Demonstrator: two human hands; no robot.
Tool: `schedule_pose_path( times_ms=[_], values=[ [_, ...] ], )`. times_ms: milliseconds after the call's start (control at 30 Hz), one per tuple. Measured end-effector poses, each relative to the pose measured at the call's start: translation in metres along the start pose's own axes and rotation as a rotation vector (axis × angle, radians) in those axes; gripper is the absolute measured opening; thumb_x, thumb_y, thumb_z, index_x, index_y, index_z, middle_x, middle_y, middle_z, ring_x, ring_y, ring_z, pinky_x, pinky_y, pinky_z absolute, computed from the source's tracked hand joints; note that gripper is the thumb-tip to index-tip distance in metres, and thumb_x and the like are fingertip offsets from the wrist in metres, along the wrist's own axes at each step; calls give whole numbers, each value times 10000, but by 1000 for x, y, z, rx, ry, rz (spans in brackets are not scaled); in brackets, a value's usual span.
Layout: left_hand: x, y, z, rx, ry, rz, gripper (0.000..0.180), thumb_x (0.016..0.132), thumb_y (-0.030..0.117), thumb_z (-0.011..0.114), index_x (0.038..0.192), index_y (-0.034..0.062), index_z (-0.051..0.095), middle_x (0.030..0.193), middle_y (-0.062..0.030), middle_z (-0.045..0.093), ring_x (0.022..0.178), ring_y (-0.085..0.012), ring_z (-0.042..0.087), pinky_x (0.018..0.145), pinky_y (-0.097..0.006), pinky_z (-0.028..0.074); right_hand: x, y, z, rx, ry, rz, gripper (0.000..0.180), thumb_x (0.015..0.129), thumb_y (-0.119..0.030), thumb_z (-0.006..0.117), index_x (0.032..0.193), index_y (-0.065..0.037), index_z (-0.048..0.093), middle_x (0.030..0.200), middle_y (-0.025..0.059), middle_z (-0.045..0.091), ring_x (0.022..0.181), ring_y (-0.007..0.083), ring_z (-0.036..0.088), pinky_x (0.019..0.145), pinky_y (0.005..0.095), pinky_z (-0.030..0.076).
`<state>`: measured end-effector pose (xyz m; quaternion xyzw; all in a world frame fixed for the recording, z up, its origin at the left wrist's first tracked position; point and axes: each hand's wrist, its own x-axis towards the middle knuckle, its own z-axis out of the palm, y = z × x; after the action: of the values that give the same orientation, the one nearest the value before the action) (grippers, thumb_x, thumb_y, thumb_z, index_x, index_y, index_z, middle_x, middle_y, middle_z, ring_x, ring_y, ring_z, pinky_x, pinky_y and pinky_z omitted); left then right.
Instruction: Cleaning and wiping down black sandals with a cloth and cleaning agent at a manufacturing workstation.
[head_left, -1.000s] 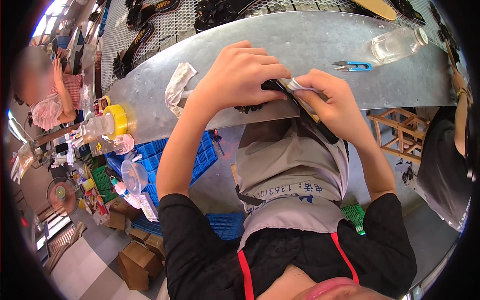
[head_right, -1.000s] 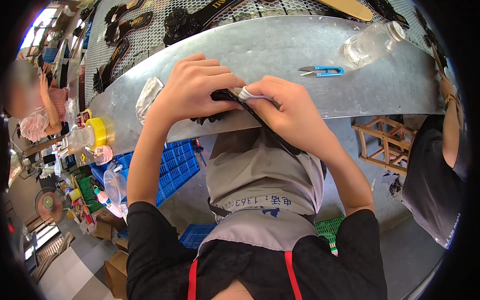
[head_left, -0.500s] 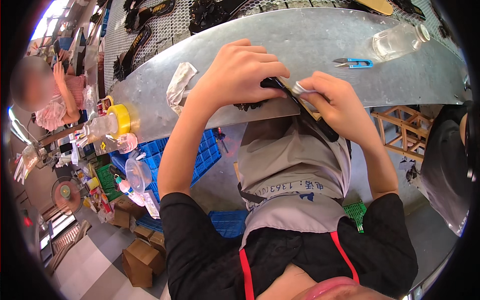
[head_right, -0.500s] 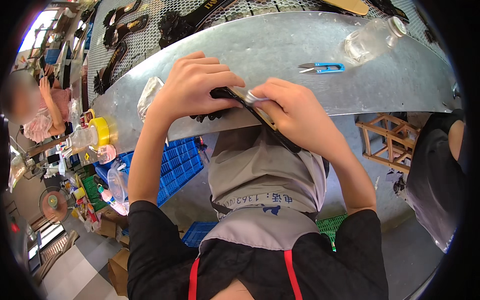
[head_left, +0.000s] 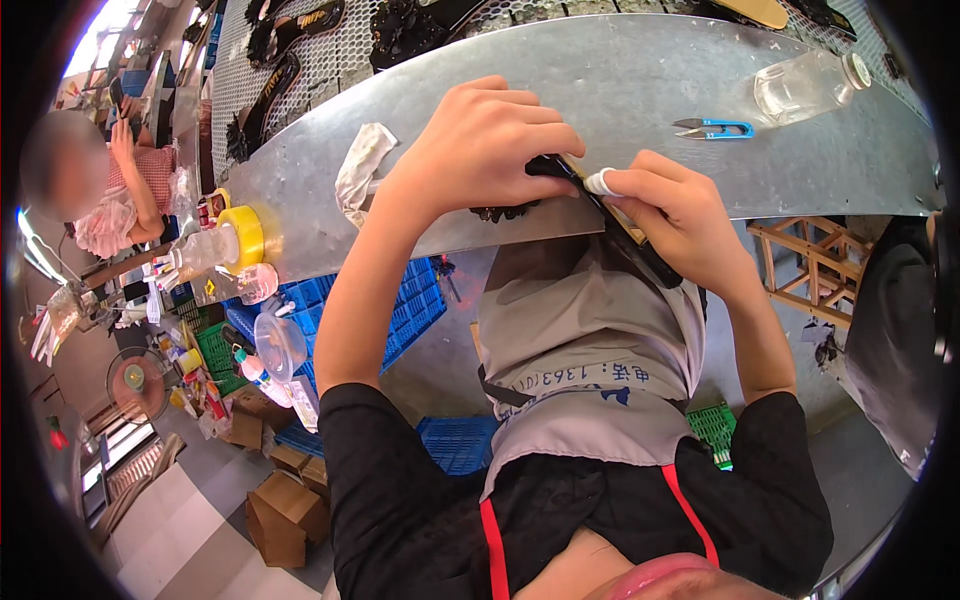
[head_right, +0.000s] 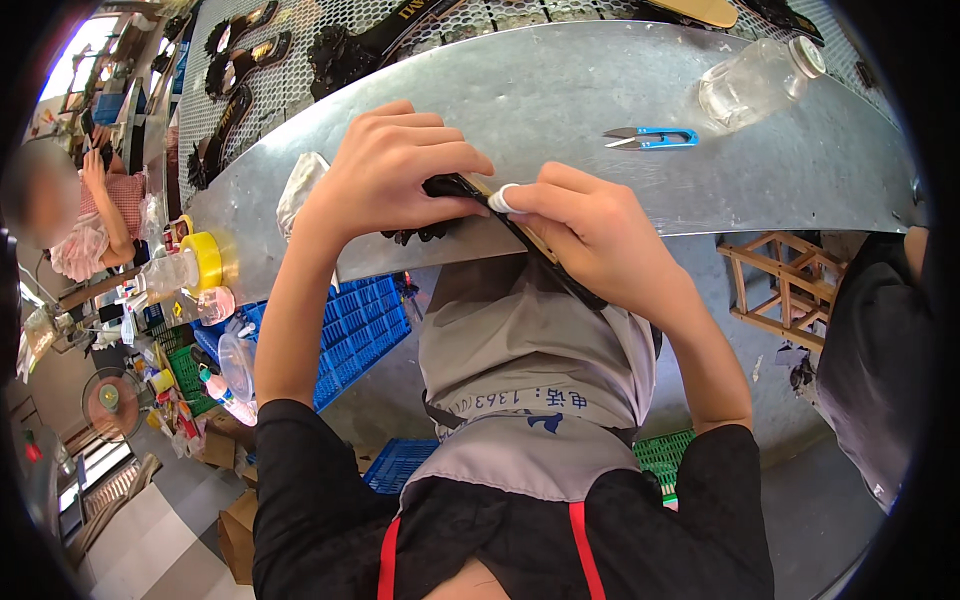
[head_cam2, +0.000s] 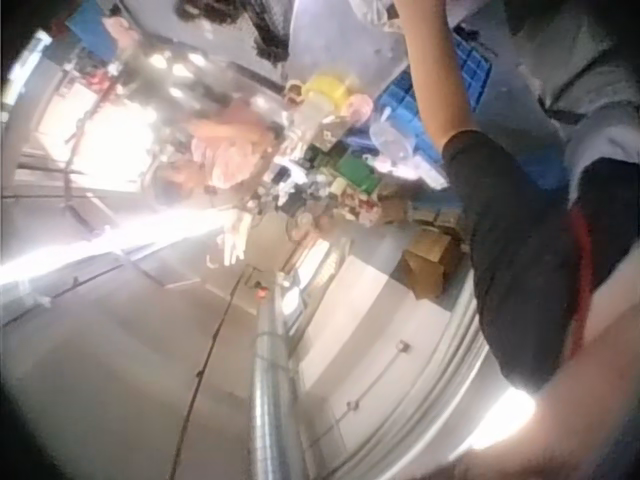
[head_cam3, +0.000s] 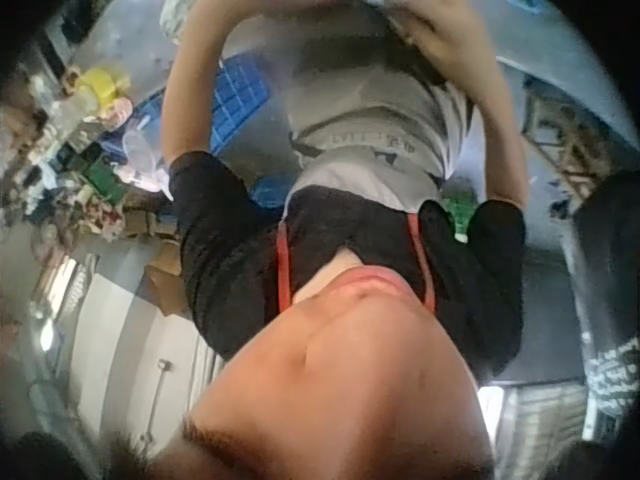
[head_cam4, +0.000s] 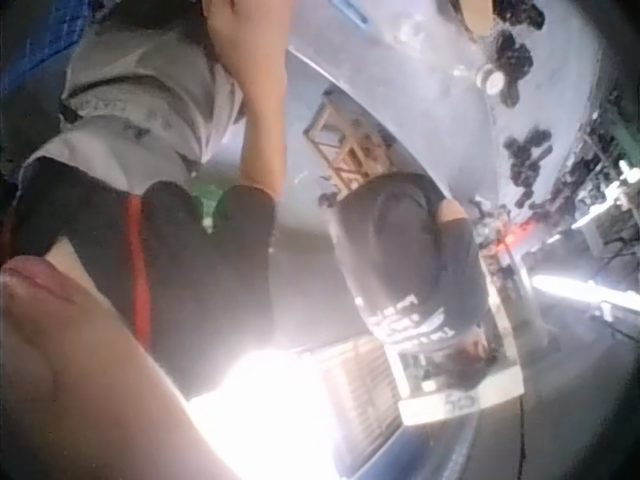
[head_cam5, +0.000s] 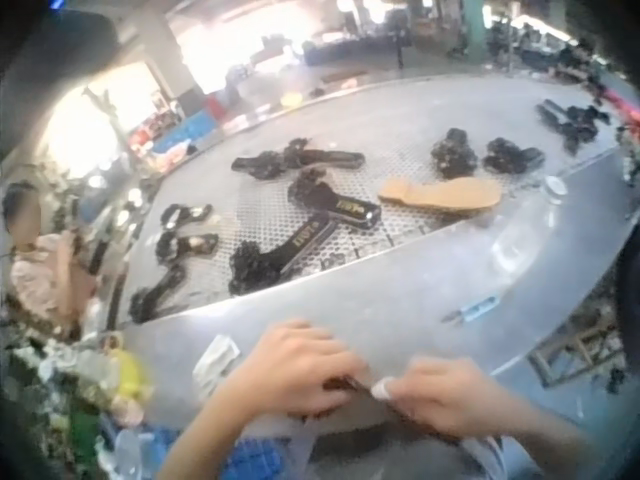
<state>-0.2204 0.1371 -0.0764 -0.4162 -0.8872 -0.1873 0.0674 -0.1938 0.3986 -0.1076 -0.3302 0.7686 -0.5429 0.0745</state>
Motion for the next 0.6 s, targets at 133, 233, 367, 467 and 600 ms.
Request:
schedule_pose_path(
  times_ms=[133, 233, 367, 467, 600],
  values=[
    [1, 1, -2, 2, -15, -9, 316, 680, 348, 900, 917, 199, 755, 726, 52, 648, 699, -169, 620, 680, -330, 457, -5, 1, -9, -14, -113, 79, 219, 931, -9, 692, 1147, -38, 717, 857, 112, 601, 723, 291, 601, 660, 361, 485],
    [1, 0, -1, -13, -16, -9, 315, 673, 338, 900, 917, 200, 756, 728, 52, 647, 697, -172, 619, 673, -333, 453, 3, 1, -3, -20, -65, 38, 214, 934, -11, 692, 1145, -35, 718, 851, 110, 601, 720, 282, 602, 659, 360, 484],
    [0, 0, 0, -17, -12, -14, 322, 668, 331, 899, 923, 199, 753, 730, 50, 648, 700, -175, 622, 676, -335, 458, 13, 1, -1, 10, -36, 14, 213, 936, -19, 697, 1147, -34, 719, 846, 108, 601, 717, 277, 599, 653, 360, 480],
    [1, 0, 0, -12, -17, -15, 315, 672, 332, 898, 914, 194, 751, 730, 49, 649, 701, -175, 624, 682, -336, 463, 2, 2, -4, 12, -67, 61, 209, 939, -21, 697, 1146, -37, 716, 854, 109, 603, 716, 292, 592, 652, 364, 477],
    [3, 0, -1, -15, -17, -11, 304, 674, 331, 896, 901, 191, 749, 732, 51, 649, 702, -176, 624, 684, -335, 465, 0, 2, -9, 17, -118, 126, 202, 944, -23, 692, 1144, -38, 716, 859, 110, 606, 718, 292, 595, 653, 365, 477]
  ],
)
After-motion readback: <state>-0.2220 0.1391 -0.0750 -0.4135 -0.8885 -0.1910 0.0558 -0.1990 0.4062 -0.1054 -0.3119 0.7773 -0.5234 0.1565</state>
